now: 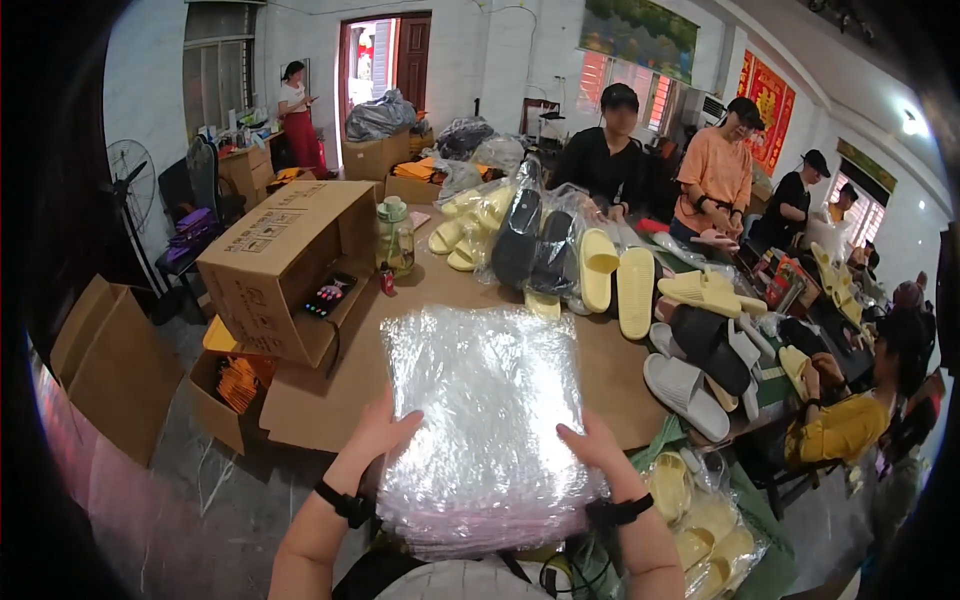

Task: The recorder is sorting and checking pairs of slippers of different colors (yellow, grey, black) on a table in a manufacturing setting.

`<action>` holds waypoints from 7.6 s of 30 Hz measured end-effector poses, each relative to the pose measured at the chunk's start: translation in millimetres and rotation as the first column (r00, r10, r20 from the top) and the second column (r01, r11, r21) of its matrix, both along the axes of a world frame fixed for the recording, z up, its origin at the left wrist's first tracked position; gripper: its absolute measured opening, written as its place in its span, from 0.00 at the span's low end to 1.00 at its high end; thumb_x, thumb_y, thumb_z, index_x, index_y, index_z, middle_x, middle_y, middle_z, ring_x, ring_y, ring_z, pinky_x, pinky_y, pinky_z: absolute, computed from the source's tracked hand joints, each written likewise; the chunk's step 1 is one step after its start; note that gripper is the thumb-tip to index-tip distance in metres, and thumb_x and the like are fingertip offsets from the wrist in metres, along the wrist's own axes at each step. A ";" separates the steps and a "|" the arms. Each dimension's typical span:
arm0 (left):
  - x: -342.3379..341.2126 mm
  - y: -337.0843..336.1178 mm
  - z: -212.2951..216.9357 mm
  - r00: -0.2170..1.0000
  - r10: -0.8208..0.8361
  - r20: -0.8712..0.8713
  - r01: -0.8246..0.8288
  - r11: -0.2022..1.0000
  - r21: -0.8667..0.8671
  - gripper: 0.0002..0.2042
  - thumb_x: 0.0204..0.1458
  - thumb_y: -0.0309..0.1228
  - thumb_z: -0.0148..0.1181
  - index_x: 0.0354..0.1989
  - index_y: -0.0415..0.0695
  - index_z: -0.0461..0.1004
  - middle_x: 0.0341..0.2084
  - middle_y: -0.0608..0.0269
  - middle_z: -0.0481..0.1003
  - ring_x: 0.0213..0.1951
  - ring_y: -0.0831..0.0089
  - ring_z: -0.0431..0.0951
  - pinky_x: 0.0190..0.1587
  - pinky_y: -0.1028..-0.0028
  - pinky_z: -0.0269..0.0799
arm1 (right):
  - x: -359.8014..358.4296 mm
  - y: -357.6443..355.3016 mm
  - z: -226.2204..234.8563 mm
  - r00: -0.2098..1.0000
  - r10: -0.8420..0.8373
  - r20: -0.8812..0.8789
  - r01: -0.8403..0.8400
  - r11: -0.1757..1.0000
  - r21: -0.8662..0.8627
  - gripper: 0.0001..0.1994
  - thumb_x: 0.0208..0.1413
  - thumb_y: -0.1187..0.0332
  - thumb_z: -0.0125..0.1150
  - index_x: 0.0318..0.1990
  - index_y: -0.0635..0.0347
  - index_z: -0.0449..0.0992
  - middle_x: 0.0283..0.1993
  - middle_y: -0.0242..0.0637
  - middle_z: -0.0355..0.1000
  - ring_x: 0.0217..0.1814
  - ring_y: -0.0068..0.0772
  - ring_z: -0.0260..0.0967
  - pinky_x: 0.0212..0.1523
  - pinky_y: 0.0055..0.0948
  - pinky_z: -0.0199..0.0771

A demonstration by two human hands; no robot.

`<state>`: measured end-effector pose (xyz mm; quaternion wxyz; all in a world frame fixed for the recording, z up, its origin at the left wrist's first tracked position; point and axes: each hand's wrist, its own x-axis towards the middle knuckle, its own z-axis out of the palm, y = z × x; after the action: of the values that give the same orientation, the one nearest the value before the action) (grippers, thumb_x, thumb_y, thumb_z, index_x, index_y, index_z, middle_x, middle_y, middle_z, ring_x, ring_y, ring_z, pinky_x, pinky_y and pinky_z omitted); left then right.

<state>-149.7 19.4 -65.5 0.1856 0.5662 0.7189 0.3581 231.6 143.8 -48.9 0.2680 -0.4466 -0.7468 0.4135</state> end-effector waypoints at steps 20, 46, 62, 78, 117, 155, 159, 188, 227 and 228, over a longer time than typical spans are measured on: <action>-19.1 24.2 -50.4 0.925 0.021 0.379 -0.093 0.980 0.174 0.29 0.59 0.27 0.57 0.70 0.35 0.58 0.66 0.50 0.63 0.66 0.63 0.62 0.68 0.68 0.56 | 28.2 -21.2 16.8 0.946 -0.309 0.100 0.266 0.915 0.302 0.38 0.52 0.46 0.67 0.60 0.71 0.68 0.59 0.60 0.69 0.61 0.60 0.66 0.61 0.46 0.66; 16.9 10.4 -73.4 0.951 0.142 0.273 -0.216 0.941 0.261 0.28 0.62 0.29 0.55 0.69 0.31 0.57 0.70 0.42 0.56 0.71 0.54 0.55 0.72 0.63 0.47 | -16.5 0.3 -45.4 0.912 -0.355 0.204 0.282 0.906 0.316 0.43 0.51 0.42 0.66 0.66 0.63 0.59 0.58 0.53 0.67 0.58 0.56 0.69 0.56 0.45 0.71; 22.3 6.9 -61.9 0.961 0.101 0.258 -0.180 0.935 0.304 0.27 0.61 0.29 0.54 0.67 0.30 0.60 0.67 0.40 0.61 0.68 0.52 0.60 0.70 0.63 0.51 | -15.9 -1.0 -50.8 0.903 -0.413 0.116 0.342 0.857 0.386 0.39 0.53 0.43 0.64 0.65 0.61 0.64 0.54 0.49 0.70 0.54 0.51 0.71 0.54 0.43 0.72; 0.1 6.3 -25.5 0.851 -0.002 0.525 -0.154 0.955 0.253 0.35 0.57 0.31 0.62 0.72 0.39 0.54 0.69 0.44 0.58 0.69 0.49 0.57 0.70 0.60 0.52 | 28.2 26.8 -45.8 0.920 -0.269 -0.285 0.250 0.963 -0.104 0.42 0.55 0.45 0.65 0.68 0.66 0.59 0.61 0.54 0.67 0.63 0.53 0.67 0.61 0.41 0.67; 80.4 -3.2 -1.9 0.831 -0.375 -0.412 0.417 0.909 0.014 0.36 0.49 0.57 0.63 0.65 0.52 0.69 0.70 0.43 0.56 0.71 0.43 0.51 0.71 0.46 0.41 | 55.1 87.2 41.3 0.938 -0.248 -0.242 0.341 0.789 0.511 0.21 0.52 0.74 0.65 0.55 0.65 0.71 0.46 0.44 0.74 0.33 0.36 0.71 0.37 0.32 0.73; 76.8 -6.7 -4.1 0.828 -0.370 -0.422 0.413 0.911 0.011 0.36 0.50 0.57 0.62 0.66 0.52 0.67 0.71 0.44 0.55 0.73 0.47 0.49 0.73 0.50 0.39 | 202.9 68.6 -12.5 0.426 -0.902 0.070 0.628 0.350 0.695 0.19 0.51 0.73 0.64 0.50 0.57 0.68 0.51 0.46 0.68 0.55 0.51 0.66 0.52 0.45 0.70; 76.3 -5.7 -8.6 0.820 -0.374 -0.433 0.424 0.906 0.021 0.37 0.50 0.58 0.61 0.66 0.53 0.67 0.71 0.45 0.55 0.73 0.47 0.49 0.73 0.50 0.39 | 202.5 61.1 -11.9 0.541 -0.827 0.153 0.708 0.546 0.448 0.16 0.51 0.70 0.65 0.47 0.53 0.70 0.38 0.41 0.74 0.44 0.49 0.73 0.45 0.45 0.73; 78.1 -6.2 -5.1 0.831 -0.348 -0.434 0.412 0.909 0.059 0.36 0.51 0.56 0.61 0.66 0.51 0.68 0.70 0.45 0.57 0.72 0.47 0.52 0.73 0.49 0.40 | 123.1 16.0 155.3 0.716 -0.207 -0.667 0.556 0.747 0.365 0.14 0.65 0.74 0.45 0.54 0.64 0.73 0.50 0.34 0.74 0.51 0.25 0.72 0.52 0.25 0.73; 78.8 -16.2 4.1 0.829 -0.354 -0.433 0.412 0.910 0.046 0.34 0.53 0.56 0.59 0.67 0.53 0.66 0.71 0.48 0.56 0.73 0.48 0.49 0.73 0.52 0.41 | -56.6 -1.4 148.3 0.880 -0.068 -0.471 0.238 0.920 0.312 0.04 0.62 0.77 0.55 0.42 0.66 0.72 0.31 0.33 0.72 0.32 0.19 0.67 0.35 0.22 0.69; 77.4 -16.1 2.1 0.823 -0.345 -0.452 0.408 0.912 0.046 0.34 0.53 0.56 0.59 0.67 0.54 0.66 0.71 0.49 0.56 0.73 0.48 0.50 0.73 0.52 0.41 | -56.9 0.0 158.0 0.867 -0.068 -0.493 0.247 0.918 0.308 0.04 0.62 0.75 0.56 0.41 0.66 0.72 0.31 0.32 0.72 0.32 0.19 0.66 0.33 0.22 0.67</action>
<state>-72.3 3.3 -63.3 0.0475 0.7739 0.5887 0.2286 174.7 143.8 109.1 0.5529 -0.3356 -0.6820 0.3415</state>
